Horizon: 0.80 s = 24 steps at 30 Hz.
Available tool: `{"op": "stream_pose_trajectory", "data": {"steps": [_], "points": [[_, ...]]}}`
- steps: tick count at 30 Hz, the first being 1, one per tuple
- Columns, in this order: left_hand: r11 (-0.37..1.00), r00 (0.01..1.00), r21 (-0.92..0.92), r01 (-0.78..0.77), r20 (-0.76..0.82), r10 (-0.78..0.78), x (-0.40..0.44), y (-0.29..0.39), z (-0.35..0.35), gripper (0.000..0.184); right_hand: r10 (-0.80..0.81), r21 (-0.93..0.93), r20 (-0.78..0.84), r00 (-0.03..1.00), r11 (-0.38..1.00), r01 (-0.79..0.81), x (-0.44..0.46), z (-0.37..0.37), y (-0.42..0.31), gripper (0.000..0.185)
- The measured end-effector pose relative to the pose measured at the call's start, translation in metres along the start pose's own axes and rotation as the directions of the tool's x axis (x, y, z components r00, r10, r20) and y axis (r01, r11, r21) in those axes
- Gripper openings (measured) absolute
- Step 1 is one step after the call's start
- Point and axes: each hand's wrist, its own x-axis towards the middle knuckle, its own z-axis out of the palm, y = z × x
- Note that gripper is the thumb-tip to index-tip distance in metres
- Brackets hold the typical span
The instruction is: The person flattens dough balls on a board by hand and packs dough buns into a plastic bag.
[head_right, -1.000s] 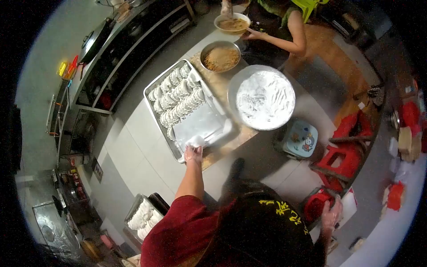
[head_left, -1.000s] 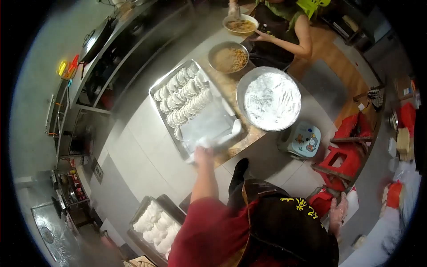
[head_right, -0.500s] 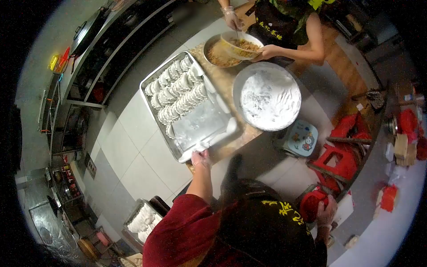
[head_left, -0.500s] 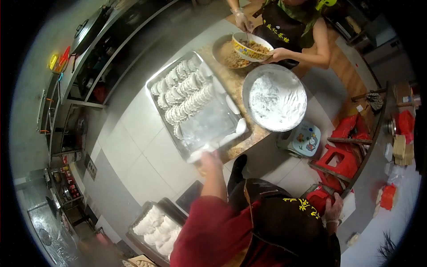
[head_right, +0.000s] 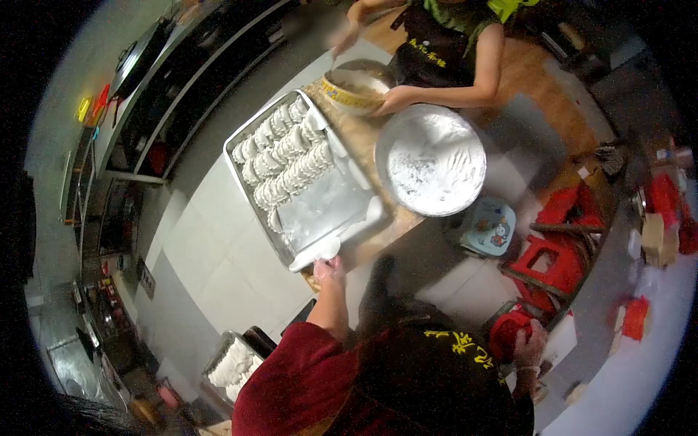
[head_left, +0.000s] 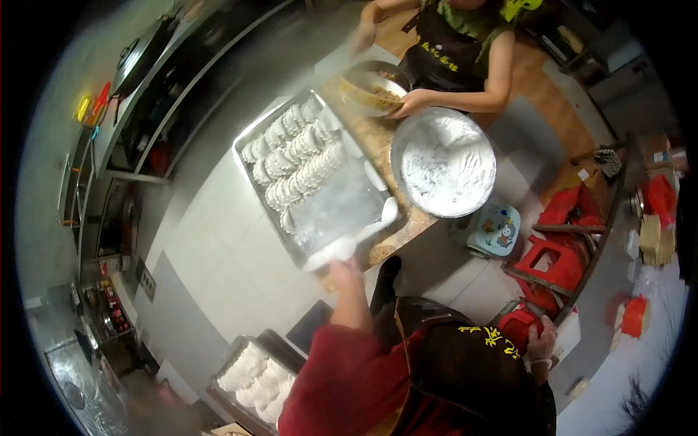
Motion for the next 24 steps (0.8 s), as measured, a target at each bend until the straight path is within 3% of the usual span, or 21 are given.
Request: {"op": "stream_pose_trajectory", "data": {"steps": [3,5,6,7,8,9,11,12,14,17,20,24], "points": [[0.989,0.993,0.134,0.063,-0.107,-0.049,0.012,-0.006,-0.013,0.019,-0.016,0.017,-0.063,0.998,1.0,0.017,-0.009,0.006,0.005,0.044],[0.925,0.986,0.354,0.136,-0.14,-0.091,0.025,-0.011,-0.025,0.018,0.087,0.079,-0.079,0.993,0.994,-0.081,-0.013,0.006,0.001,0.043],[0.817,0.984,0.551,0.168,-0.139,-0.109,0.031,-0.014,-0.03,0.017,0.108,0.088,-0.099,0.989,0.991,-0.099,-0.016,0.007,0.006,0.043],[0.598,0.987,0.786,0.158,-0.104,-0.124,0.035,-0.018,-0.034,0.017,0.13,0.077,-0.099,0.987,0.989,-0.122,-0.022,0.009,0.011,0.043],[0.294,0.988,0.951,0.1,-0.061,-0.14,0.035,-0.023,-0.039,0.017,0.157,0.068,-0.099,0.983,0.986,-0.151,-0.031,0.01,0.018,0.044],[-0.042,0.985,0.999,-0.019,0.011,-0.17,0.032,-0.029,-0.039,0.016,0.18,0.068,-0.125,0.976,0.983,-0.173,-0.042,0.009,0.019,0.042],[-0.498,0.936,0.81,-0.308,0.163,-0.313,0.016,-0.047,-0.031,0.015,0.24,0.098,-0.162,0.957,0.969,-0.226,-0.07,0.019,0.041,0.041],[-0.592,0.899,0.689,-0.417,0.216,-0.382,0.004,-0.058,-0.025,0.015,0.256,0.11,-0.173,0.951,0.965,-0.239,-0.08,0.019,0.048,0.039],[-0.658,0.818,0.489,-0.573,0.3,-0.49,-0.022,-0.08,-0.012,0.014,0.339,0.148,-0.139,0.931,0.936,-0.319,-0.105,0.017,0.058,0.037],[-0.652,0.693,0.256,-0.713,0.396,-0.603,-0.073,-0.118,0.009,0.013,0.399,0.216,-0.237,0.886,0.911,-0.352,-0.151,0.025,0.089,0.033],[-0.621,0.579,0.075,-0.781,0.462,-0.672,-0.125,-0.15,0.015,0.012,0.511,0.298,-0.316,0.799,0.853,-0.428,-0.19,0.044,0.132,0.032],[-0.558,0.426,-0.164,-0.813,0.485,-0.764,-0.182,-0.188,-0.001,0.011,0.63,0.312,-0.396,0.668,0.776,-0.548,-0.226,0.005,0.136,0.031]]}}
